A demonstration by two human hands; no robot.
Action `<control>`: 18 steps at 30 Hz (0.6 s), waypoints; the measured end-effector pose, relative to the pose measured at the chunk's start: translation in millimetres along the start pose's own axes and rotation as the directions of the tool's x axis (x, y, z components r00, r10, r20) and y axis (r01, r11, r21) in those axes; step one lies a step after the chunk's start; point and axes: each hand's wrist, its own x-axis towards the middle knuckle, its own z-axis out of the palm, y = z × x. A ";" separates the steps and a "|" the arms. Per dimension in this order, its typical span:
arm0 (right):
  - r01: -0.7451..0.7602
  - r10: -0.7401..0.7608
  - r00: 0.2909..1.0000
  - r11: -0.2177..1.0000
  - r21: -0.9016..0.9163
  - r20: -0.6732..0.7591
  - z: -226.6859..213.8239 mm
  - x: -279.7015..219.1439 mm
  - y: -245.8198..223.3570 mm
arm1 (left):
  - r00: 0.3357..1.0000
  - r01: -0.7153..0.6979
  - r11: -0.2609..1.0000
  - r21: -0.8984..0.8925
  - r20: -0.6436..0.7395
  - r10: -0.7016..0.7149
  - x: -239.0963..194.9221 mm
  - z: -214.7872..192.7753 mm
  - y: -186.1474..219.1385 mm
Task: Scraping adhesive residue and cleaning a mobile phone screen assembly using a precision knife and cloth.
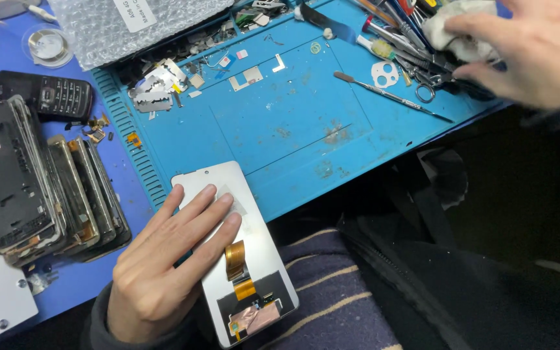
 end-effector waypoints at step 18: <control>0.101 -0.047 0.989 0.907 0.409 -0.139 45.5 -45.6 -71.8 | 0.995 -0.060 0.998 -0.016 -0.083 0.058 -25.0 0.9 -6.6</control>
